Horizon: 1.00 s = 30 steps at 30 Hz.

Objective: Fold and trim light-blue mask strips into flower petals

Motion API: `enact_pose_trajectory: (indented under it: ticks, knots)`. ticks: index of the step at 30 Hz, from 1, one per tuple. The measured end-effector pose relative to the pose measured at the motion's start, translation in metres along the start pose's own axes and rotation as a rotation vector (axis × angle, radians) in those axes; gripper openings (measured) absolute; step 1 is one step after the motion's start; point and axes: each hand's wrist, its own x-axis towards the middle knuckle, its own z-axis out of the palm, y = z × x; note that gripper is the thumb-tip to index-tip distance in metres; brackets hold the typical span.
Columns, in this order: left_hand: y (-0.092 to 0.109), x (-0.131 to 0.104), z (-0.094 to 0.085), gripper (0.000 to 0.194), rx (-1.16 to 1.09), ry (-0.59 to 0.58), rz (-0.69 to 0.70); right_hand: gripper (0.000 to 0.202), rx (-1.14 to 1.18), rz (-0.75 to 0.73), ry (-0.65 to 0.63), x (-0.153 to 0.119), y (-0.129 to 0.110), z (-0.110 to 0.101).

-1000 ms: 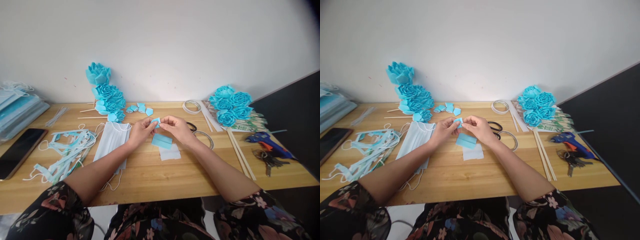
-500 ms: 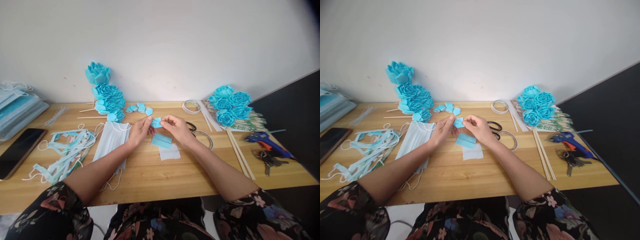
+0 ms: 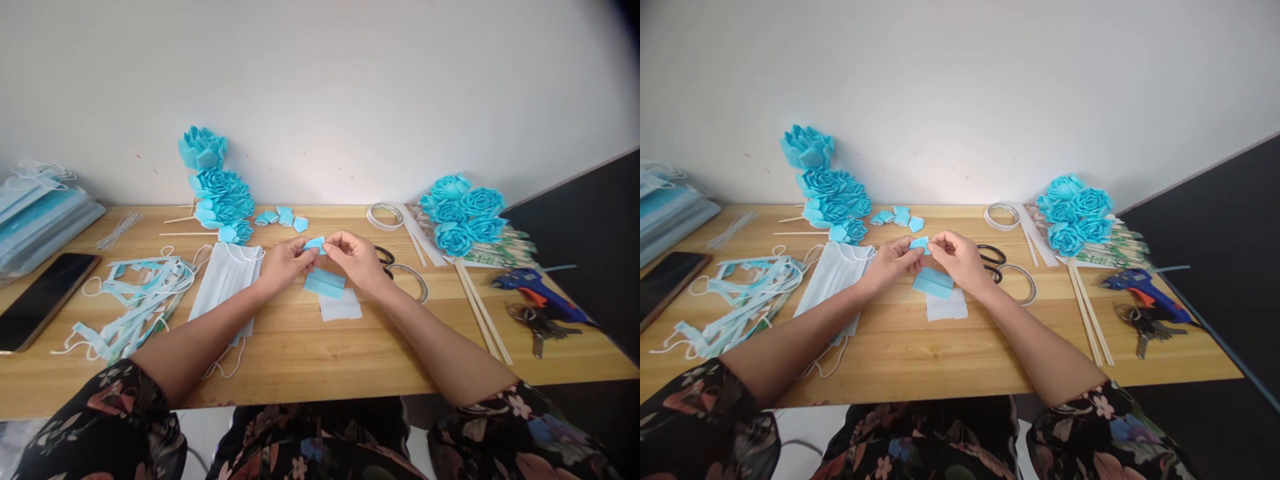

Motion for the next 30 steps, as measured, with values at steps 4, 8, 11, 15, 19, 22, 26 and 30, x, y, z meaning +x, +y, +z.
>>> enact_pose_trajectory:
  ticks: [4, 8, 11, 15, 19, 22, 26, 30]
  knots:
    - [0.002, -0.001, -0.003, 0.028, -0.022, -0.007, 0.012, 0.017, 0.024, 0.016, -0.003, 0.000, 0.001, 0.000]
    - [0.000, 0.000, -0.004, 0.037, -0.025, 0.017, 0.010, 0.018, 0.036, 0.039, -0.008, 0.000, -0.001, 0.000]
    - [-0.004, 0.002, -0.003, 0.038, -0.014, 0.035, 0.009, 0.019, 0.012, 0.034, -0.003, 0.000, -0.003, 0.000]
    - [-0.007, 0.003, -0.002, 0.034, -0.021, 0.055, 0.025, 0.018, 0.002, 0.036, 0.002, 0.000, -0.002, 0.000]
    - [-0.008, 0.004, -0.004, 0.033, -0.041, 0.063, 0.032, 0.018, 0.014, 0.032, 0.006, 0.001, 0.000, -0.001]
    - [-0.009, 0.004, -0.004, 0.031, -0.088, 0.127, 0.033, 0.018, 0.014, 0.034, 0.018, 0.001, 0.001, -0.001]
    - [-0.007, 0.004, -0.004, 0.030, -0.132, 0.214, 0.042, 0.017, 0.015, 0.040, 0.035, 0.001, 0.001, -0.002]
    - [-0.007, 0.003, -0.004, 0.029, -0.088, 0.283, 0.118, 0.017, 0.020, 0.057, 0.062, 0.002, 0.002, -0.002]
